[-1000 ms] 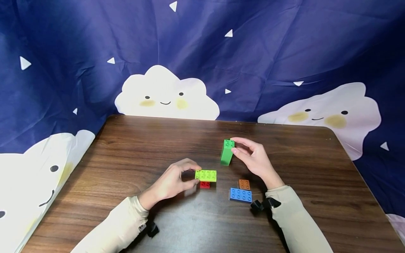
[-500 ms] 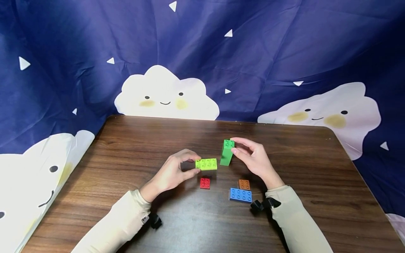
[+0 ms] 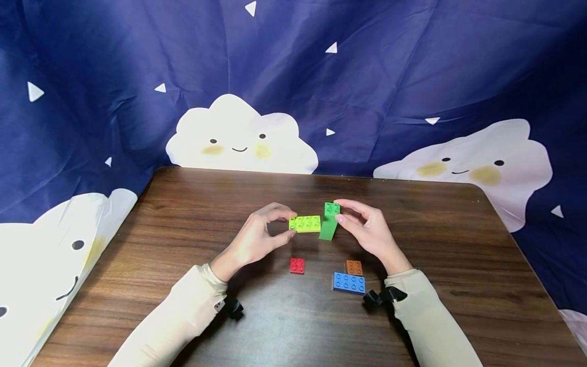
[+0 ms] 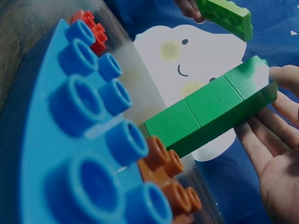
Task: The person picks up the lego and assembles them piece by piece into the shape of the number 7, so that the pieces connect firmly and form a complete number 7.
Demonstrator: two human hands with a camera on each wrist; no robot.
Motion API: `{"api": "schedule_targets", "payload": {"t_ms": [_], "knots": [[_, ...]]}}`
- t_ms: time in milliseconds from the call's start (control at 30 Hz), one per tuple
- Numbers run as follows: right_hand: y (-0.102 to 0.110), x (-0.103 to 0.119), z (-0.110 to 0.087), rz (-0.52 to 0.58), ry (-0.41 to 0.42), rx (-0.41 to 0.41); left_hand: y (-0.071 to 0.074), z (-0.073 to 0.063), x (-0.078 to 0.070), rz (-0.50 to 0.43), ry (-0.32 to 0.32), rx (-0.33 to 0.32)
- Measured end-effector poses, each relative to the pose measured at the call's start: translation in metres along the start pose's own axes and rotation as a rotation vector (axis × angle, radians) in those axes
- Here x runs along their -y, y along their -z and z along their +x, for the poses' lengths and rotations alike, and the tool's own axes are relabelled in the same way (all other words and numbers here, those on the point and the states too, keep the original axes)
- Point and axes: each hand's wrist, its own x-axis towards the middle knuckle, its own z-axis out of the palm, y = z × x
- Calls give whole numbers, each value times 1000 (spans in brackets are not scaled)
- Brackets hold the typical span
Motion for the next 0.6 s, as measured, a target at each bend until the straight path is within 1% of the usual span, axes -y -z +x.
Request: {"api": "schedule_targets", "payload": {"t_ms": [133, 367, 600], "knots": [[0, -1, 0, 8, 5, 3, -2, 8, -2, 2, -9, -12], [1, -1, 0, -7, 6, -1, -5, 19, -5, 34, -9, -23], [1, -1, 0, -6, 1, -5, -8, 27, -5, 23, -25, -36]]}}
